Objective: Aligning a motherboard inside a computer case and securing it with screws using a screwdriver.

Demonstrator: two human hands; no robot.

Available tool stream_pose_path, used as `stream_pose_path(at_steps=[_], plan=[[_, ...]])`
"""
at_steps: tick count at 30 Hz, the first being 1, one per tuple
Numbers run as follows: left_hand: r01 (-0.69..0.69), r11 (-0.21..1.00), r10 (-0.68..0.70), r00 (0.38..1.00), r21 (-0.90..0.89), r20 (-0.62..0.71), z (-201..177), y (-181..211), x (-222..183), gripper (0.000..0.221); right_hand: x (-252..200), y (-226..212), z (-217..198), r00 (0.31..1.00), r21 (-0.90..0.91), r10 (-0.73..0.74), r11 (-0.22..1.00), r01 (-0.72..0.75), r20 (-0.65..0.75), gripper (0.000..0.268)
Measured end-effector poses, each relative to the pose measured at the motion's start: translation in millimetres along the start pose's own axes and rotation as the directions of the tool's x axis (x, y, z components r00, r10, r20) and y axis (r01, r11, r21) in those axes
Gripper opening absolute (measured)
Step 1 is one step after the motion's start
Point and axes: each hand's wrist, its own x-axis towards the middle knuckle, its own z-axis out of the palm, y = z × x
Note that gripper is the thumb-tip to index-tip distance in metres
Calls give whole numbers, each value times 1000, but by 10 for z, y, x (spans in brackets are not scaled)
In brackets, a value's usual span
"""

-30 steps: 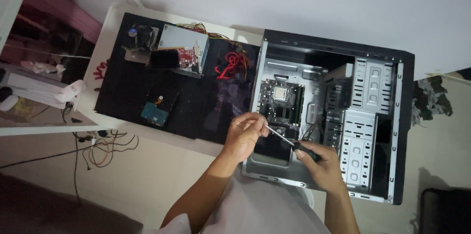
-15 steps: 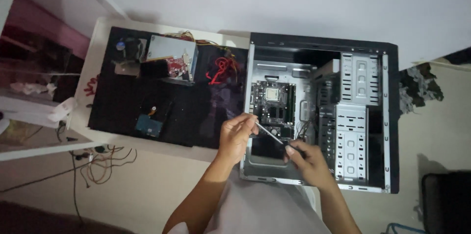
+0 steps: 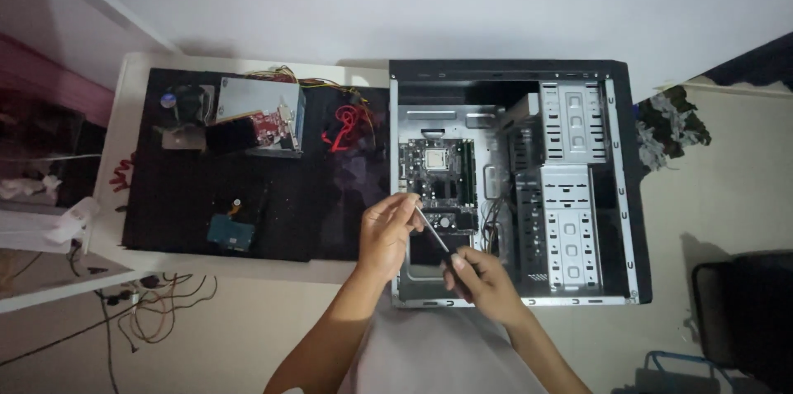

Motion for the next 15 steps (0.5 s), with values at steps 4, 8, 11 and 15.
stream_pose_path(at_steps=[4,8,11,15], plan=[[18,1000,-18,999,21,29,-4,9,2,18,-20,54,22,999,68,45,997,-46,9,40],[62,997,-60,997,-42,41,-9,3,0,18,-12,102,46,999,139,41,989,-46,35,42],[83,993,-78,995,-85,62,-28,-62,5,19,5,160,71,998,180,25,983,-35,57,42],[102,988,-95,993,-119,67,-5,-138,31,23,28,157,101,997,262,0,965,-19,72,41]])
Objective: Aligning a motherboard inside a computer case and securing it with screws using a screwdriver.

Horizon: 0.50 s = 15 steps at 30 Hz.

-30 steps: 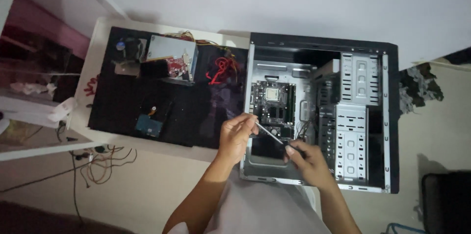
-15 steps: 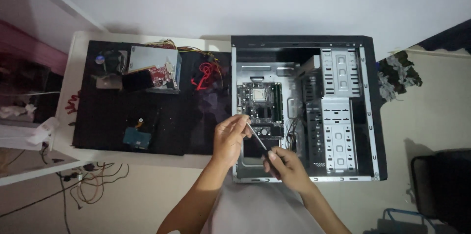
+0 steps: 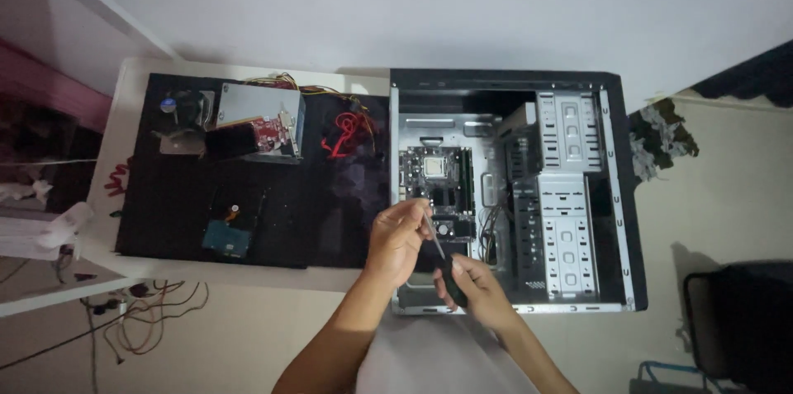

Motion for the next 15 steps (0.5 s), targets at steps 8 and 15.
stream_pose_path(at_steps=[8,15], plan=[[45,999,-45,997,0,55,51,27,-23,24,37,33,-23,1000,80,-19,997,17,23,45],[-59,954,46,998,293,53,114,73,-78,37,40,-10,-64,999,108,-24,994,20,36,46]])
